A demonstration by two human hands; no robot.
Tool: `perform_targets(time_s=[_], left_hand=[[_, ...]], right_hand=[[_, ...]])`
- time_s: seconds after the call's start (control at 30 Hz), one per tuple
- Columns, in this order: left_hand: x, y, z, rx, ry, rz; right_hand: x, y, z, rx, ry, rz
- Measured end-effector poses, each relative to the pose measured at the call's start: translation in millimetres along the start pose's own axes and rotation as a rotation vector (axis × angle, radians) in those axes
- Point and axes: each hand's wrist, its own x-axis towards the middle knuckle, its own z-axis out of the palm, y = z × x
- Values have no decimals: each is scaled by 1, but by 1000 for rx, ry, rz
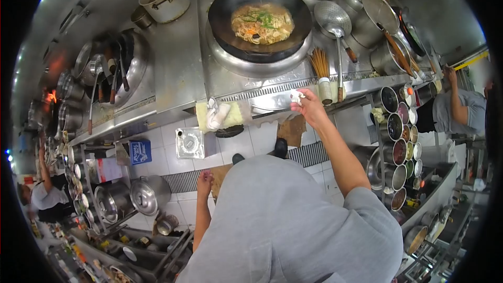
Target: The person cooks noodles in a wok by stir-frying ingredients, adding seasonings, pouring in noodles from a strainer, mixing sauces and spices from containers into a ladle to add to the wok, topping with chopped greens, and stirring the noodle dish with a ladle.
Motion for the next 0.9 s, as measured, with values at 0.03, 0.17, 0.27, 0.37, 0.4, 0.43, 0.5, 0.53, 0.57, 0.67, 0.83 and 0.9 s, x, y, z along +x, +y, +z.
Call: perform_targets(time_s=[0.03, 0.17, 0.27, 0.37, 0.4, 0.43, 0.5, 0.53, 0.57, 0.67, 0.83, 0.9], left_hand=[[-2, -9, 1, -14, 20, -15], [-13, -23, -2, 67, -15, 9], [-25, -38, -1, -93, -29, -73], [-46, -58, -6, -233, -93, -139], [-52, -66, -8, -184, -77, -217], [-56, -72, -9, -136, -60, -294], [-67, -64, -14, -230, -32, -417], [-73, -60, -14, -327, -9, -540], [-77, -62, -13, -334, -2, -544], [-81, -70, -14, -271, 51, -462], [-79, -80, -17, -259, 4, -394], [-77, -65, -22, -166, -29, -406]], right_hand=[[-3, 7, -3, 0, 5, 9], [-14, 10, 12, 257, 12, 126], [-13, 11, 20, 319, 15, 89], [-5, 30, 13, -64, 68, -127], [-2, 35, 11, -353, 90, -303], [2, 37, 7, -351, 86, -302], [10, 38, -5, -1199, 161, -707], [13, 46, -11, -1199, 152, -708], [17, 60, -19, -1361, 195, -762], [3, 78, 0, -1544, 161, -956], [35, 113, 85, -1431, -50, -731], [51, 116, 116, -1434, -189, -560]])
